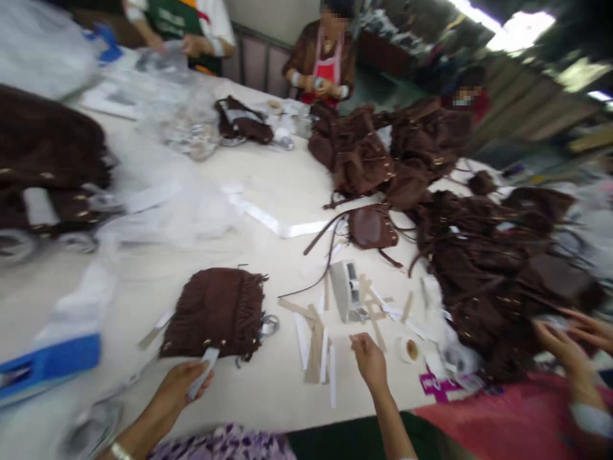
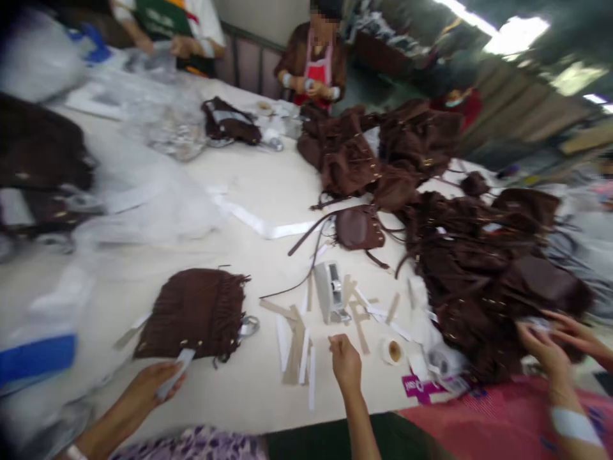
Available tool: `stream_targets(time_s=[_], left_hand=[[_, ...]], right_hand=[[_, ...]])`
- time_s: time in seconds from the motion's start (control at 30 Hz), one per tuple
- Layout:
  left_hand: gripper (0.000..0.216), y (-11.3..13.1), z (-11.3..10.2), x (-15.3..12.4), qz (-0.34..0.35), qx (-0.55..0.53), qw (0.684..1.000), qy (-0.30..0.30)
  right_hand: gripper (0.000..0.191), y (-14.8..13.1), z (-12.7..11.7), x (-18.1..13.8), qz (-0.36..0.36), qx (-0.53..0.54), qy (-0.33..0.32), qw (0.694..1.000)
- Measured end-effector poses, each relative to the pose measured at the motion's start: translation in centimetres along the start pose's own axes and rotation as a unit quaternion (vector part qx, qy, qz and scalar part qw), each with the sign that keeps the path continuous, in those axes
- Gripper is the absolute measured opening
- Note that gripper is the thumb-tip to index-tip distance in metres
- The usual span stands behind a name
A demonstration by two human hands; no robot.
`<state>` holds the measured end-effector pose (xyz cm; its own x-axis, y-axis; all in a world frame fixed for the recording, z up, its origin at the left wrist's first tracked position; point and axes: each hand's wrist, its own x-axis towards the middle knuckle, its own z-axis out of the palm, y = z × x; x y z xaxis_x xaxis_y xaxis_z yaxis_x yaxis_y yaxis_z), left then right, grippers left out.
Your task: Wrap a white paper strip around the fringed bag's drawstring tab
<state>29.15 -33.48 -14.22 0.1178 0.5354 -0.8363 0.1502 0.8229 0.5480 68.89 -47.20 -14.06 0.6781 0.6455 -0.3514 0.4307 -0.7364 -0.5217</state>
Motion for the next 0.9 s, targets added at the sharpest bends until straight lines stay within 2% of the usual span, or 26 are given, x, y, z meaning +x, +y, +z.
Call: stream_targets(time_s=[0.07, 0.1, 0.2, 0.3, 0.4, 0.57, 0.67, 0.8, 0.9], left_hand=[[0.045, -1.4, -1.6, -0.2, 0.015, -0.028, 0.999, -0.001], [0.044, -1.9, -1.9, 0.0, 0.020, -0.035, 0.999, 0.002], [0.042, -2.6, -2.0, 0.9, 0.027, -0.038, 0.999, 0.015], [0.041, -3.1, -1.9, 1.6, 0.052, -0.034, 0.998, 0.006], [0.040, -3.7, -2.0, 2.2, 0.077, -0.034, 0.996, 0.003], [0.038, -3.6, -2.1, 2.7, 0.096, -0.041, 0.994, 0.014], [0.042, -3.4, -2.5, 2.7, 0.104, -0.043, 0.994, -0.003], [0.054, -4.3, -3.4, 2.2, 0.095, -0.063, 0.993, -0.024], [0.054, -3.6, -2.6, 2.2, 0.065, -0.061, 0.996, -0.022]], right_hand=[[0.030, -3.1, 3.4, -2.1, -0.047, 0.086, -0.095, 0.991], [0.029, -5.0, 5.4, -3.5, -0.062, 0.152, -0.155, 0.974], [0.022, -11.4, 11.8, -7.8, -0.067, 0.288, -0.324, 0.899], [0.014, -16.4, 17.3, -10.3, -0.067, 0.323, -0.388, 0.861], [0.010, -18.5, 20.6, -10.8, -0.077, 0.310, -0.405, 0.857], [0.008, -18.5, 22.6, -10.1, -0.088, 0.269, -0.382, 0.880], [0.010, -18.8, 22.6, -9.9, -0.096, 0.243, -0.377, 0.889], [0.017, -19.4, 22.3, -10.8, -0.116, 0.190, -0.374, 0.900], [0.014, -19.9, 21.3, -10.7, -0.131, 0.139, -0.366, 0.911]])
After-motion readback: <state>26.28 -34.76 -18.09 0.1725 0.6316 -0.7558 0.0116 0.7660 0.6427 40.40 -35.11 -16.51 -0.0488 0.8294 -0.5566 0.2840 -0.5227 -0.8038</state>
